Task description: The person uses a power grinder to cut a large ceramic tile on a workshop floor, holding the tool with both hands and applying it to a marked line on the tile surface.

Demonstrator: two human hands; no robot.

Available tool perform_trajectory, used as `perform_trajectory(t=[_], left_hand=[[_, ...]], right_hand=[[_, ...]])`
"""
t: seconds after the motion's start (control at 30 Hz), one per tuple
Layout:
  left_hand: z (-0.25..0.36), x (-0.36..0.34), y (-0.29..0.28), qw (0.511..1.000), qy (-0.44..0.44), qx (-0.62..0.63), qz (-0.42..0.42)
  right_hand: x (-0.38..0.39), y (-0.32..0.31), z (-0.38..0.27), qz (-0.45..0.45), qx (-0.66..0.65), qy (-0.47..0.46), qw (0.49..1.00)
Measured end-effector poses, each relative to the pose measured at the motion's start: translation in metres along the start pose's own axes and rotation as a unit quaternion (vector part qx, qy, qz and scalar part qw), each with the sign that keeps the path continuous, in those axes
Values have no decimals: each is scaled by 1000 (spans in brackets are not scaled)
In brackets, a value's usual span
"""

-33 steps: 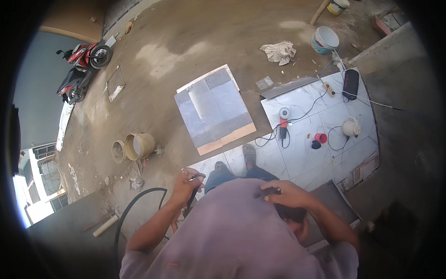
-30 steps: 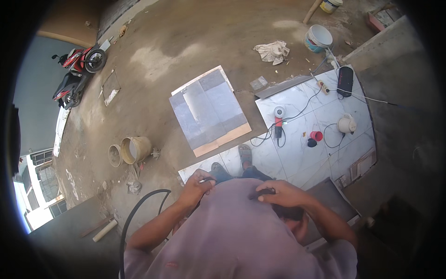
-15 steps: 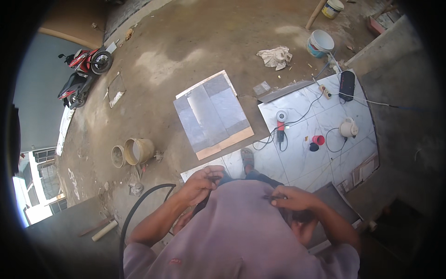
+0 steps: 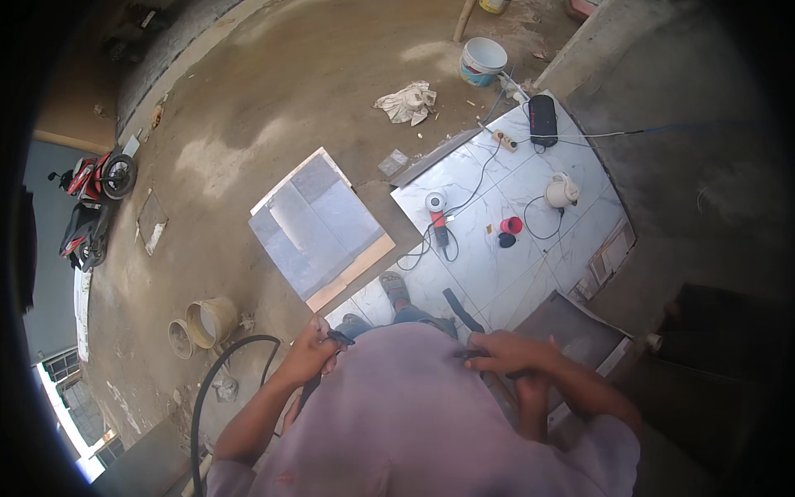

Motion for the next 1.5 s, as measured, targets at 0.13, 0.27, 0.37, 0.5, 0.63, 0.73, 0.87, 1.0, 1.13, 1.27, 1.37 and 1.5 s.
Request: perform_trajectory(t=[0.13,0.27,0.37,0.5,0.63,0.73,0.87,1.0,1.13,1.27,1.37,1.5], left_hand=[[9,1,6,984,-105,130,-64],[39,4,10,979,-79,177,-56],[30,5,8,972,-42,199,-122],[32,3,5,969,-91,206,-98],[6,-9,-19,987,-28,155,-19],[-28,-12,-44,966,-77,229,87],[-18,-11,-18,945,-72,310,79],[24,-4,38,974,11,215,-75],[28,2,46,970,36,224,-87],[31,4,44,973,46,208,-87],[26,8,43,978,37,184,-88],[25,9,44,984,64,151,-74]], right_hand=[[2,12,55,9,14,1,1000],[8,13,68,-2,-32,9,999],[3,6,51,7,-105,-32,994],[-25,-1,36,106,-275,-80,952],[-56,7,-1,167,-329,-115,922],[-67,16,-45,144,-410,-114,893],[-88,24,-57,134,-434,-62,889],[-88,27,-93,151,-340,-131,919],[-88,25,-86,152,-321,-108,928],[-91,28,-89,151,-309,-134,929],[-91,26,-92,134,-292,-115,940],[-101,23,-95,115,-243,-156,950]])
Point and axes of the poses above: each hand's wrist, its own x-axis away from the middle knuckle, its own y-axis out of the palm, z = x × y, the point moved 6 cm from there along -x, towards the middle knuckle, and after that the axes turned 4 degrees about -x, right-handed, at the moved point
